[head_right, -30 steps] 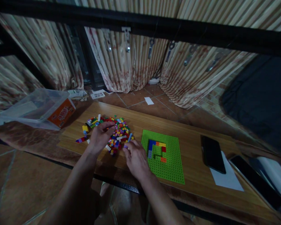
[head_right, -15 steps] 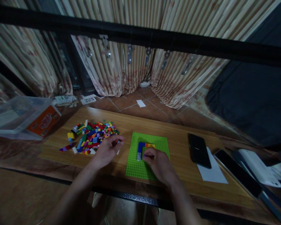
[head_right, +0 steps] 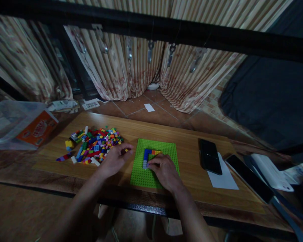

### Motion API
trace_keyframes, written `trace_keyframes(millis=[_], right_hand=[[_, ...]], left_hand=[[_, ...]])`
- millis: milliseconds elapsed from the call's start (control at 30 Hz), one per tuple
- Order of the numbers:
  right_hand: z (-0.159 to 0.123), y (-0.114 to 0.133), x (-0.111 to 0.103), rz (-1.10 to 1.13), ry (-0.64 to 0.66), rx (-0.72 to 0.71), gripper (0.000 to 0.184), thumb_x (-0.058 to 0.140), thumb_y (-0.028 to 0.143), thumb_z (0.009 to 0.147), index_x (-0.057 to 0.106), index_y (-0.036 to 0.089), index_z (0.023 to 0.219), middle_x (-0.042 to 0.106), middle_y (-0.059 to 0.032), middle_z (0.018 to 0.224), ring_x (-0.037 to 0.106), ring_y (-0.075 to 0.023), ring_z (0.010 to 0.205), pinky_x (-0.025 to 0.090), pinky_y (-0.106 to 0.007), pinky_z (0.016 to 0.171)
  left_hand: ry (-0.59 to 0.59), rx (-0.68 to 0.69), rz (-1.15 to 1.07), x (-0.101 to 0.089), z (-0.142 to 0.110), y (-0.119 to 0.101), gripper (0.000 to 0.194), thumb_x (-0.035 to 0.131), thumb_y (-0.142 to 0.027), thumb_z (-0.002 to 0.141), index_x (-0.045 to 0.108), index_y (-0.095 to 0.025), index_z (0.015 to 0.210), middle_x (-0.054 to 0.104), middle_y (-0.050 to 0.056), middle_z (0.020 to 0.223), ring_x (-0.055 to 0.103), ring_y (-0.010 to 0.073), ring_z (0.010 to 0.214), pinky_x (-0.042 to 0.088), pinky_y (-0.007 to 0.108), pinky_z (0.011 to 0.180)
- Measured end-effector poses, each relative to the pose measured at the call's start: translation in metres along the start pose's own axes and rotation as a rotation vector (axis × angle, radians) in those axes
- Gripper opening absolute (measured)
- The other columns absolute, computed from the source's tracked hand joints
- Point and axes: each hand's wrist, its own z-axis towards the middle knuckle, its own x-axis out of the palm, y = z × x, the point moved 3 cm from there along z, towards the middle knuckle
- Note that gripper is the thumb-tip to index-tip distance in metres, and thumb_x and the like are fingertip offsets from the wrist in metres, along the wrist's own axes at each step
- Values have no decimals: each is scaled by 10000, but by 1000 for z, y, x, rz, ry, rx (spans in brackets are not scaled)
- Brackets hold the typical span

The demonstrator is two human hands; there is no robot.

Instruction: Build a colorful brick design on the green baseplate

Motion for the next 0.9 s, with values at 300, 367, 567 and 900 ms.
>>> trace_keyframes(millis=[300, 367, 567, 900], right_hand=[[-6, 12, -3, -90, -5, -51, 134, 591, 236, 855, 720, 264, 877, 663, -19, 924, 543, -190, 937, 403, -373, 882], [-7, 12, -4, -62, 9, -62, 130, 611, 250, 841, 707, 265, 928, 655, -21, 960, 544, -189, 956, 402, -375, 893], [-10, 12, -2, -82, 12, -88, 211, 705, 179, 740, 686, 253, 936, 644, -21, 1014, 530, -202, 1006, 392, -369, 907], [-8, 19, -1, -211, -16, -195, 94, 590, 247, 852, 674, 242, 892, 669, -30, 888, 548, -201, 926, 388, -375, 859]], left_hand=[[27, 8, 36, 3, 0, 1, 215, 490, -269, 842, 649, -181, 959, 674, 10, 832, 622, 143, 725, 459, 256, 689], [28, 11, 38, 3, 0, 2, 217, 490, -273, 843, 648, -184, 962, 681, 12, 836, 625, 145, 730, 462, 256, 688], [10, 12, 70, 2, 0, 0, 187, 504, -267, 832, 653, -194, 919, 694, 10, 838, 638, 152, 755, 477, 257, 715], [50, 5, 92, 11, -3, -8, 187, 509, -228, 824, 658, -189, 930, 695, 27, 871, 638, 163, 809, 491, 278, 764]])
